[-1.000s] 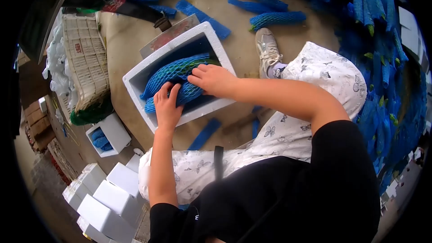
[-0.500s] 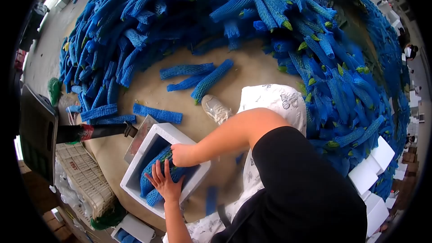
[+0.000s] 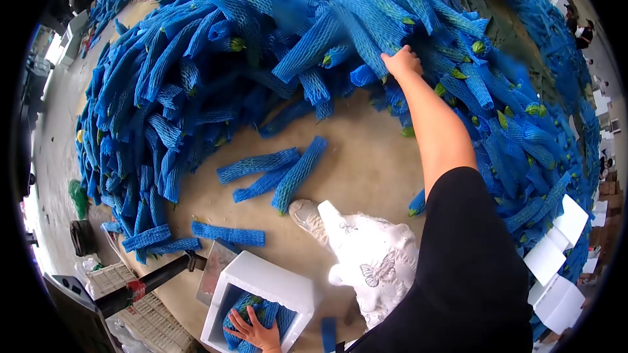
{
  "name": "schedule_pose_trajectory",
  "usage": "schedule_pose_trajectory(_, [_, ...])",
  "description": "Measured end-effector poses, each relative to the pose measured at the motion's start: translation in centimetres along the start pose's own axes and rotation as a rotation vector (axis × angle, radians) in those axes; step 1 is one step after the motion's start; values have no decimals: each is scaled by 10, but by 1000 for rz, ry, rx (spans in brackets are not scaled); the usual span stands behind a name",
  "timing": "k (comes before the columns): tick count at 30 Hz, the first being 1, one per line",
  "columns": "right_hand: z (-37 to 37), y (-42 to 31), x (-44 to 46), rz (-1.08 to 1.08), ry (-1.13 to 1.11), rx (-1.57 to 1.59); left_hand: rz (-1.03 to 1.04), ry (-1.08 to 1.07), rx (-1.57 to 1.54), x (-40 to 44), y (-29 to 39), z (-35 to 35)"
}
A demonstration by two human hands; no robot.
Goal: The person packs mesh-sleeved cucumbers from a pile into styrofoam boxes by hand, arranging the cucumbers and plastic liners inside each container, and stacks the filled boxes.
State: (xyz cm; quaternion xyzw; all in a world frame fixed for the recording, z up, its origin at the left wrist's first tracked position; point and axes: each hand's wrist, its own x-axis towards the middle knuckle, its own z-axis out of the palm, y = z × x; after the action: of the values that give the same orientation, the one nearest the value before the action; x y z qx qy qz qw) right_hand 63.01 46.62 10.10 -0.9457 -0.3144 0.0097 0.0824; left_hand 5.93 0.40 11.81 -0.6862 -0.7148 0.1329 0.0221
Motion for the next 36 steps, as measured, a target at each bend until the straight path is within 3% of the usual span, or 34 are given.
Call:
schedule_pose_trajectory(4, [3,3,-4,-48,-15,44,-66,71,-133,-5,3,9])
schedule_pose_trajectory(6, [-11,22,-7,-294,-39,168,-91,7,-135,-4,2,7])
schedule_pose_trajectory(7, [0,34,-7,-416,137,234,-45,51,-64,-5,0,13])
schedule_pose_trajectory(8, [-9,38,-17,-417,139,235,-45,52,-66,-4,2,13])
schedule_pose_trajectory(10, [-35,55,-49,-106,-305,840,-45,34,-68,-5,0,11])
schedule_pose_trajectory(15, [-69,125,-133,114,-604,1253,-26,84,-118,-6,-1,13])
schedule_pose_trajectory(17, [-76,144,-156,256,-866,1464,-33,77,-118,-7,-1,13])
schedule_pose_trajectory(22, [-91,169,-203,150,-774,1295,-50,55,-192,-4,1,5])
schedule_pose_trajectory(28, [-131,175,-233,-377,-650,1014,-13,-37,-417,-9,-7,-24])
schedule_pose_trajectory(30, [-165,164,-246,-481,-763,976,-81,86,-440,-11,1,-41])
schedule_pose_trajectory(32, [-194,143,-276,-837,-707,1094,-140,199,-591,-10,16,-73])
schedule_pose_trajectory(33, [-222,127,-289,-999,-806,1031,-134,212,-949,-5,27,-97])
schedule_pose_trajectory(34, [-246,110,-308,-1146,-897,961,-90,349,-1540,0,47,-119])
schedule_pose_trajectory(36, [-263,86,-370,-1513,-856,786,-12,377,-2303,1,78,-163])
